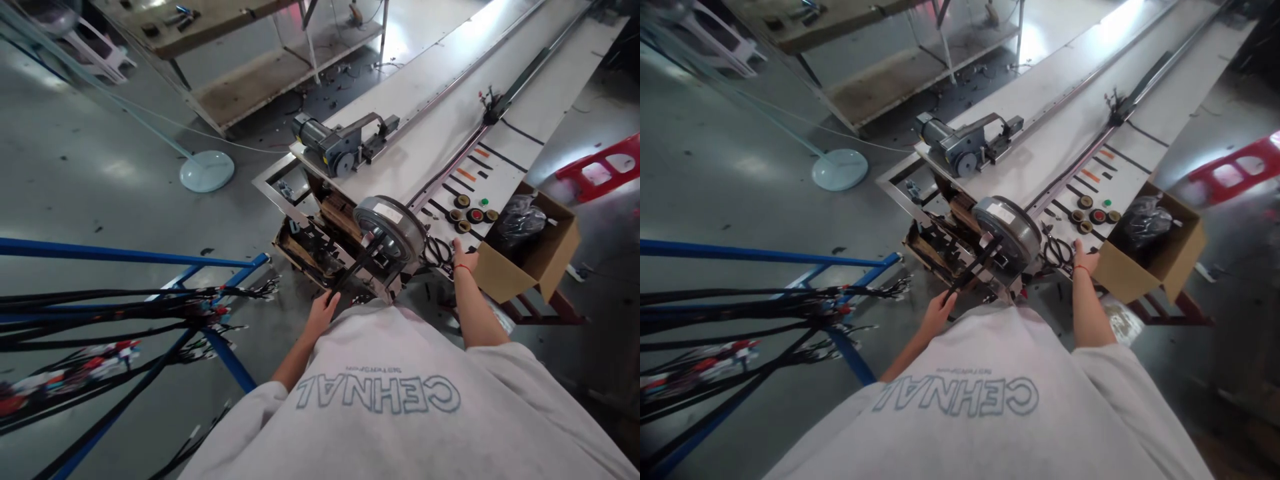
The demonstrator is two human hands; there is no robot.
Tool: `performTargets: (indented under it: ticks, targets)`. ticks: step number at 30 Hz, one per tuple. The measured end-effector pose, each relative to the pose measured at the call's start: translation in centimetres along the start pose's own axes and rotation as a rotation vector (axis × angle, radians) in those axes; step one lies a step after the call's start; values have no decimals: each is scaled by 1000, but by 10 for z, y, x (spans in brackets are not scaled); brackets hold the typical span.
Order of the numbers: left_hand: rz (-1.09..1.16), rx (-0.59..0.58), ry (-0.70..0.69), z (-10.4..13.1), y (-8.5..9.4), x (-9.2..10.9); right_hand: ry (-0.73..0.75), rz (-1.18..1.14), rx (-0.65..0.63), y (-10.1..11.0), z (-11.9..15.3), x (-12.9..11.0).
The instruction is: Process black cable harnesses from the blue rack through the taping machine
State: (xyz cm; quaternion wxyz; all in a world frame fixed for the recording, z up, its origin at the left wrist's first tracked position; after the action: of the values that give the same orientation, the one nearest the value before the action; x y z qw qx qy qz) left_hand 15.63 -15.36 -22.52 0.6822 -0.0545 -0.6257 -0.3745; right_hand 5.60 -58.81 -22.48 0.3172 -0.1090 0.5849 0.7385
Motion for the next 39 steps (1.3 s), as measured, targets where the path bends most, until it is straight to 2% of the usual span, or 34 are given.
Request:
performTargets:
  ticks: [4, 10, 15, 22, 31, 35, 39]
  targets:
    - [17, 11, -15, 5, 3, 8, 3, 1, 31, -8, -9, 7]
    - [-8, -46, -44, 3, -6, 13, 21, 3, 31, -8, -13, 6]
    - [8, -34, -91, -18, -15, 20, -5, -10, 32, -6, -7, 5]
    - [17, -75, -160, -49, -24, 32, 5, 5, 11, -1, -1, 3]
    - [-123, 24, -215, -83, -44, 43, 5, 12, 26, 1, 3, 2]
    - [-161, 58, -196, -83, -49, 40, -3, 14, 17, 2, 5, 2]
    - [-172, 28, -152, -68, -49, 24, 1, 8, 15, 2, 6, 2]
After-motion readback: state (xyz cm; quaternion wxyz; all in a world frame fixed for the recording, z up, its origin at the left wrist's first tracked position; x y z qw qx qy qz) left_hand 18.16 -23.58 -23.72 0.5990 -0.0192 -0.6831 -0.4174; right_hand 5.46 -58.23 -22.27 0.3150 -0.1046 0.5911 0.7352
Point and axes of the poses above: each hand's wrist, its own z-axis away from the middle knuckle, its own y-axis out of the back of the hand, x = y × z, the point moved 1 cm from there along -z, towards the middle knuckle, and after that the axes turned 8 degrees about -y, right-handed, at the moved point
